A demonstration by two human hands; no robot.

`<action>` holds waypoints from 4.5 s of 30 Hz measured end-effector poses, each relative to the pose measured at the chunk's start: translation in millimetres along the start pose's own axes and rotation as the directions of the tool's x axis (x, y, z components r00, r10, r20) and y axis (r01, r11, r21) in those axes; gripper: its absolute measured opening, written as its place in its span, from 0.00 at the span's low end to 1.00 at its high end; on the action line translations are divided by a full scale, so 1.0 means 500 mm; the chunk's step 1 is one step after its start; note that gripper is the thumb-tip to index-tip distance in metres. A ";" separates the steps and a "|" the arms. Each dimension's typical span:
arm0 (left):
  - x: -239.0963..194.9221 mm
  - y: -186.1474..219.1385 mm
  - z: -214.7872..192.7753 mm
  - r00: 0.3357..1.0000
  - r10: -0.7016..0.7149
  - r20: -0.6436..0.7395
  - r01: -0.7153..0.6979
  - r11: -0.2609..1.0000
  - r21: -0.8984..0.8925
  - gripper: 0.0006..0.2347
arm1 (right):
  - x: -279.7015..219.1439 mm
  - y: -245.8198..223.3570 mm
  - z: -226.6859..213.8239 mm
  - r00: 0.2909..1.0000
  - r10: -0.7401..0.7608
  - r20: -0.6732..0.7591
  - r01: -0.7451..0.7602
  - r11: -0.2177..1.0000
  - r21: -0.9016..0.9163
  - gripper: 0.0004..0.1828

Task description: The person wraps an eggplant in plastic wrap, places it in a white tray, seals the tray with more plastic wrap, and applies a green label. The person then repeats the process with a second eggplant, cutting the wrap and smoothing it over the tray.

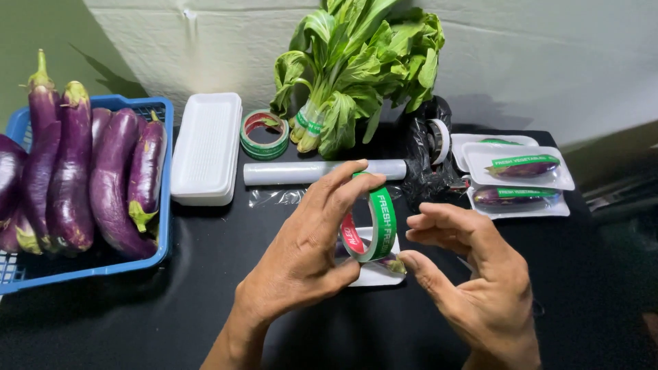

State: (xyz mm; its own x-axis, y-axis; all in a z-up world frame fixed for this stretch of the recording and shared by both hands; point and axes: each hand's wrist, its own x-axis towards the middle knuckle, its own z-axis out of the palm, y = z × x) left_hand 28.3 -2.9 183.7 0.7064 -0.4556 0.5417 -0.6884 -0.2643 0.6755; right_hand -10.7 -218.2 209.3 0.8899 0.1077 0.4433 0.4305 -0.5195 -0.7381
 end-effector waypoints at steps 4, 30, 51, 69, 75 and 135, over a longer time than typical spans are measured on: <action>0.009 -0.004 0.007 1.000 -0.011 0.027 0.011 1.000 -0.009 0.40 | 0.011 0.002 0.004 0.990 -0.141 0.022 0.142 0.988 -0.059 0.28; 0.000 -0.009 0.020 0.977 -0.144 0.159 0.149 0.989 -0.018 0.40 | 0.027 0.006 0.009 0.959 -0.265 0.103 0.282 0.932 -0.227 0.03; 0.006 -0.037 0.053 0.845 -0.481 0.234 0.486 0.873 0.039 0.38 | -0.015 -0.039 -0.034 0.982 -0.188 0.022 0.188 0.958 -0.218 0.06; 0.014 -0.053 0.073 0.795 -0.512 0.325 0.539 0.842 0.008 0.41 | -0.033 -0.091 -0.028 0.970 -0.132 -0.203 0.092 0.977 -0.194 0.13; 0.011 -0.052 0.077 0.833 -0.419 0.361 0.474 0.878 -0.074 0.46 | -0.033 -0.049 -0.040 0.956 -0.201 -0.215 0.158 0.966 -0.203 0.09; -0.001 -0.005 0.129 0.778 -0.230 0.584 0.366 0.922 -0.124 0.40 | -0.009 0.001 -0.120 0.971 -0.149 -0.185 0.097 0.960 -0.264 0.07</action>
State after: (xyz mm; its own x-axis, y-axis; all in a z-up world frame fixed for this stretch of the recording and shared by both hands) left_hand 19.1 -56.9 149.3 0.6120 -0.7904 -0.0265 -0.3560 -0.3052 0.8832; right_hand -23.9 -269.8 237.5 0.7721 0.0250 0.6350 0.4599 -0.7116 -0.5312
